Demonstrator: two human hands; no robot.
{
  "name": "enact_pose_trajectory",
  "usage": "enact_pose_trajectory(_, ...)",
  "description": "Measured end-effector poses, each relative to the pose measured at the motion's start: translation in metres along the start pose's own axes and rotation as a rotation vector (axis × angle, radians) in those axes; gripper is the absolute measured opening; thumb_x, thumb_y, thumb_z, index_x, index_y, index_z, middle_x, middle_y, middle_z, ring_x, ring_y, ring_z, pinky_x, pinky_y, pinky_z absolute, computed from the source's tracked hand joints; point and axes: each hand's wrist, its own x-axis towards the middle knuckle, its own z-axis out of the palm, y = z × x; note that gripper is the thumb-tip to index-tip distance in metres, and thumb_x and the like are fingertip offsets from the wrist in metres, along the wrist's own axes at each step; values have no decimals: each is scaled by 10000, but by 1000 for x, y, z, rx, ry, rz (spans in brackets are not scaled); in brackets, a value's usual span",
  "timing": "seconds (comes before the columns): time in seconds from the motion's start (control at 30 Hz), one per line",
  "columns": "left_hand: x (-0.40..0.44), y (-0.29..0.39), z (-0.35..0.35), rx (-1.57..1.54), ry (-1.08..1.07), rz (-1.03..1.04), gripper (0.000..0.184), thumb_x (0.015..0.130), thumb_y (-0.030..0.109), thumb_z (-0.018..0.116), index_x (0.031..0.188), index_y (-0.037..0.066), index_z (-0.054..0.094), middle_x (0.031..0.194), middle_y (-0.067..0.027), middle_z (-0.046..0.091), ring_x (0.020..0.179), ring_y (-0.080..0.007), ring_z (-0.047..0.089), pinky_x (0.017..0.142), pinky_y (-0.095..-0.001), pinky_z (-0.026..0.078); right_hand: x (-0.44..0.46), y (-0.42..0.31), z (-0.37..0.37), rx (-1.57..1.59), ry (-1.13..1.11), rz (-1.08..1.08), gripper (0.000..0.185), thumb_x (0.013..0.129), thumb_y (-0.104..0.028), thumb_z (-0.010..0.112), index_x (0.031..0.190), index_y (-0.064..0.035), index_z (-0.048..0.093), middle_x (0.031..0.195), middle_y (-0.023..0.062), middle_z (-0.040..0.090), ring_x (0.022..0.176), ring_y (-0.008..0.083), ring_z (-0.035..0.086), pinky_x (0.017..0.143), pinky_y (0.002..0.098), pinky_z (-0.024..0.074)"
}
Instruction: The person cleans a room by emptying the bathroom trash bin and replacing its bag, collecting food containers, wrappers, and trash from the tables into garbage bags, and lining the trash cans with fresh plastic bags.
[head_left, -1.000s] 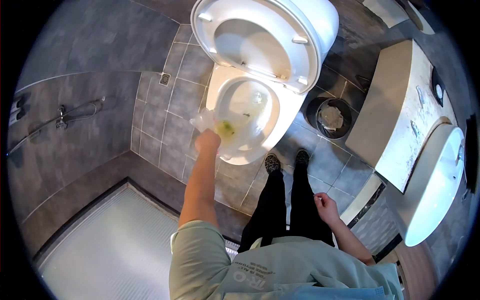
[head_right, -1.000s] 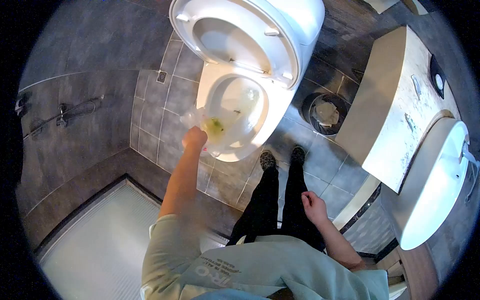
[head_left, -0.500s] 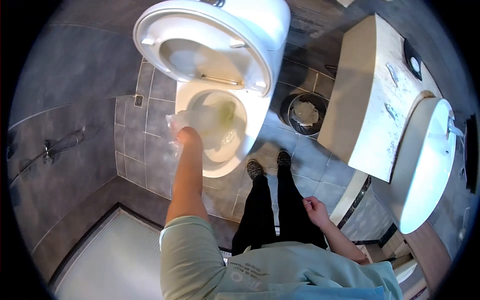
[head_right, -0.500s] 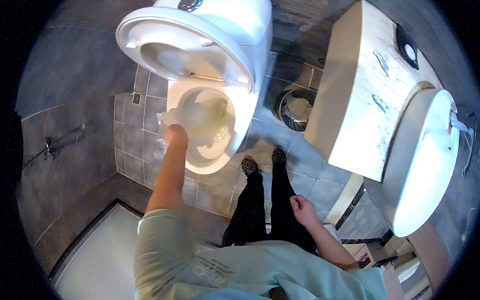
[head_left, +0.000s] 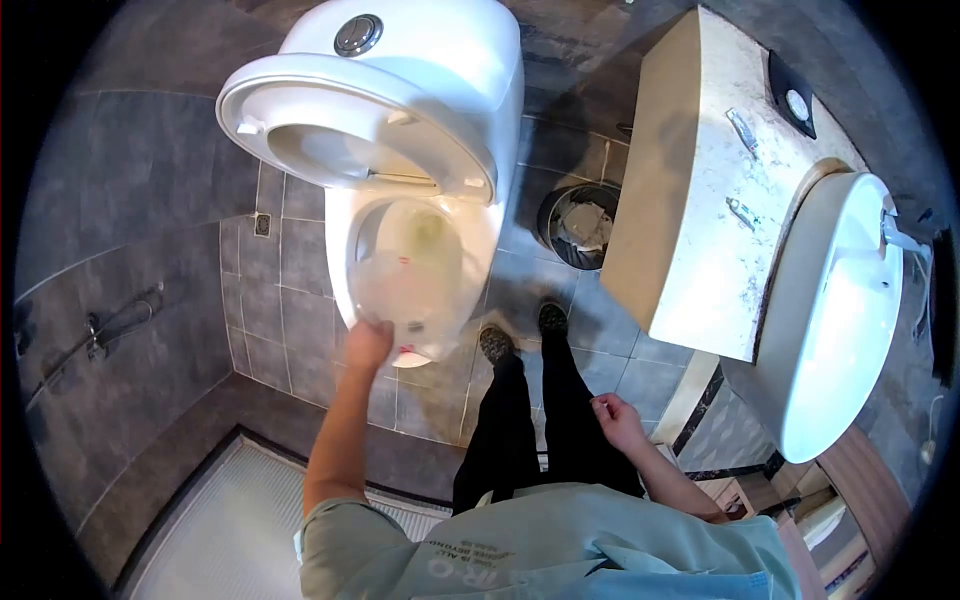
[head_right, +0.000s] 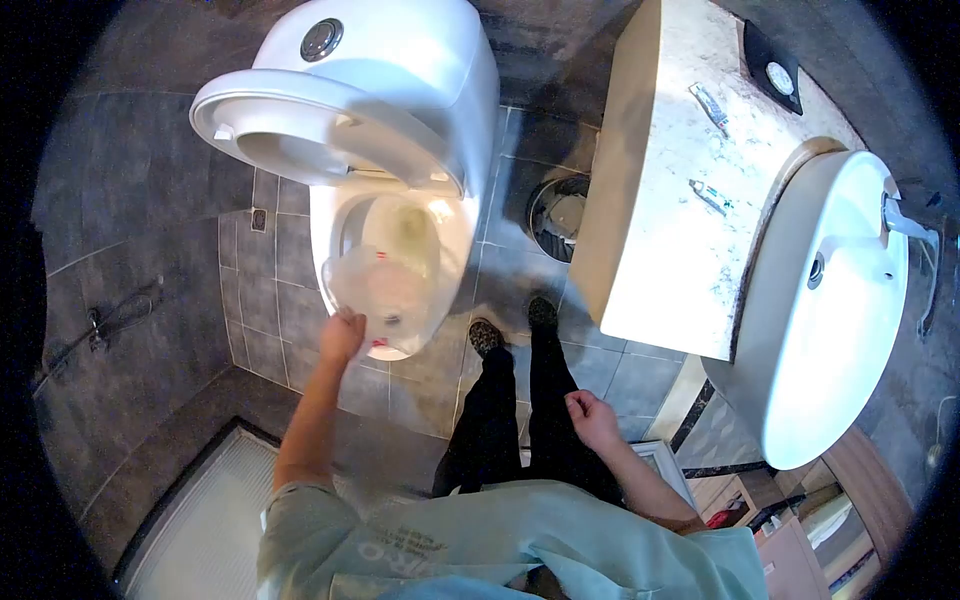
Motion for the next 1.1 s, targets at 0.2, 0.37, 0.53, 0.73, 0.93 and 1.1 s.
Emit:
enact_pose_trajectory(0.2, -20, 109, 55, -368, 19, 375, 189, 740, 213, 549, 732, 24, 566, 636, -173, 575, 601, -343, 571, 569, -404, 451, 9, 18, 6, 54, 11, -32, 219, 841, -251, 535, 945, -64, 584, 759, 138, 616, 681, 237, 605, 629, 317, 469)
enact_pose_trajectory(0.37, 41, 196, 154, -253, -32, 637, 239, 732, 293, 535, 745, 66, 610, 652, -157, 599, 626, -343, 590, 592, -429, 477, 19, 33, 9, 77, 6, 57, 205, 847, -230, 533, 941, -55, 584, 740, 127, 612, 654, 202, 585, 630, 297, 461)
enact_pose_trajectory(0.53, 91, 276, 184, -199, -244, 495, 394, 700, 431, 573, 851, 69, 603, 817, -173, 620, 785, -337, 601, 695, -412, 481, 32, 70, 16, 141, 35, 126, 203, 849, -237, 543, 907, -47, 584, 679, 108, 598, 599, 134, 549, 580, 280, 452)
enact_pose_trajectory(0.73, 95, 291, 211, 5, -464, 388, 964, 594, 666, 603, 1279, 42, 336, 1117, -136, 558, 1012, -246, 552, 826, -337, 449, 78, 81, 21, 56, 83, 49, 219, 870, -222, 516, 955, -25, 560, 697, 92, 584, 622, 134, 537, 590, 278, 440)
enact_pose_trajectory(0.93, -8, 180, 212, -441, -586, 247, 704, 705, 545, 586, 1136, 2, 462, 949, -204, 596, 920, -333, 568, 788, -382, 452, 250, 132, 8, 219, 386, -80, 314, 892, -370, 439, 837, -72, 519, 562, 27, 484, 474, 152, 487, 431, 301, 405)
enact_pose_trajectory(1.1, -120, 44, 275, -593, -697, -147, 567, 690, 512, 640, 993, 36, 580, 845, -173, 612, 798, -269, 600, 694, -336, 470, 362, 113, -14, 421, 267, 184, 284, 890, -361, 445, 818, -93, 508, 585, 23, 498, 481, 130, 487, 429, 286, 417)
